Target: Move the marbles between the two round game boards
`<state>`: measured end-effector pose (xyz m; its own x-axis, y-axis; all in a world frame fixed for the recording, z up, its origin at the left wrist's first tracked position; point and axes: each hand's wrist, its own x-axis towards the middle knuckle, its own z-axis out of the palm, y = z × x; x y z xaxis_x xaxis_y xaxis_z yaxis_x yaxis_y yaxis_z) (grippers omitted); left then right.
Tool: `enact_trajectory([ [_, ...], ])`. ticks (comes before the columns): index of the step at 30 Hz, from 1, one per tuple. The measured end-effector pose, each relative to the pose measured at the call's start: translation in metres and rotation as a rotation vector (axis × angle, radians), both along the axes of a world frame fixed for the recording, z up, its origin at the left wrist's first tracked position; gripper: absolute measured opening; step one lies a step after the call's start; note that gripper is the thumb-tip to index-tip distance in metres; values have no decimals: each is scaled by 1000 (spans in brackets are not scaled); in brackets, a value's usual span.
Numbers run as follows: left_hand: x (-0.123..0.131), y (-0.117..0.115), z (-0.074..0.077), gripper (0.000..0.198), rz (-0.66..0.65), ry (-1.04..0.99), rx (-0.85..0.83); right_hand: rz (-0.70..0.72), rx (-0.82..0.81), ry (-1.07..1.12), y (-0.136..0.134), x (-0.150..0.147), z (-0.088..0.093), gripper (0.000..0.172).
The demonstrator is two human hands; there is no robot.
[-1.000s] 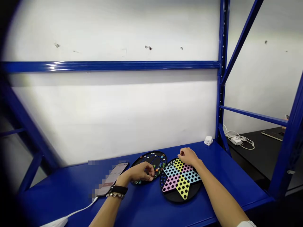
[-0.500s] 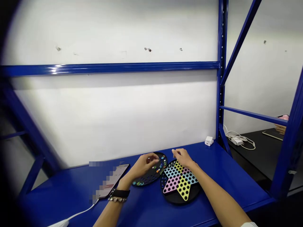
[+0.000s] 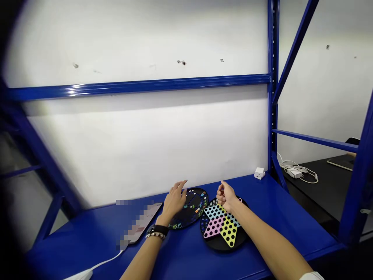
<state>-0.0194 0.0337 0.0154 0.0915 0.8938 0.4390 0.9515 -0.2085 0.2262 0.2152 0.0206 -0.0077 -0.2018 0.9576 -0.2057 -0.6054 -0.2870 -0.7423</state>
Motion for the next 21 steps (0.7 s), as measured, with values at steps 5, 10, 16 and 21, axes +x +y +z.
enact_trajectory([
  [5,-36,28,-22,47,120,216,-284,-4,8,46,0,-1,1,37],
  [10,-39,28,-24,40,153,198,-265,-10,9,66,-4,-2,4,37],
  [16,-49,25,-20,36,218,166,-263,20,-5,62,-6,-2,6,38],
  [21,-51,25,-18,30,230,162,-269,82,-7,45,-4,-2,3,39],
])
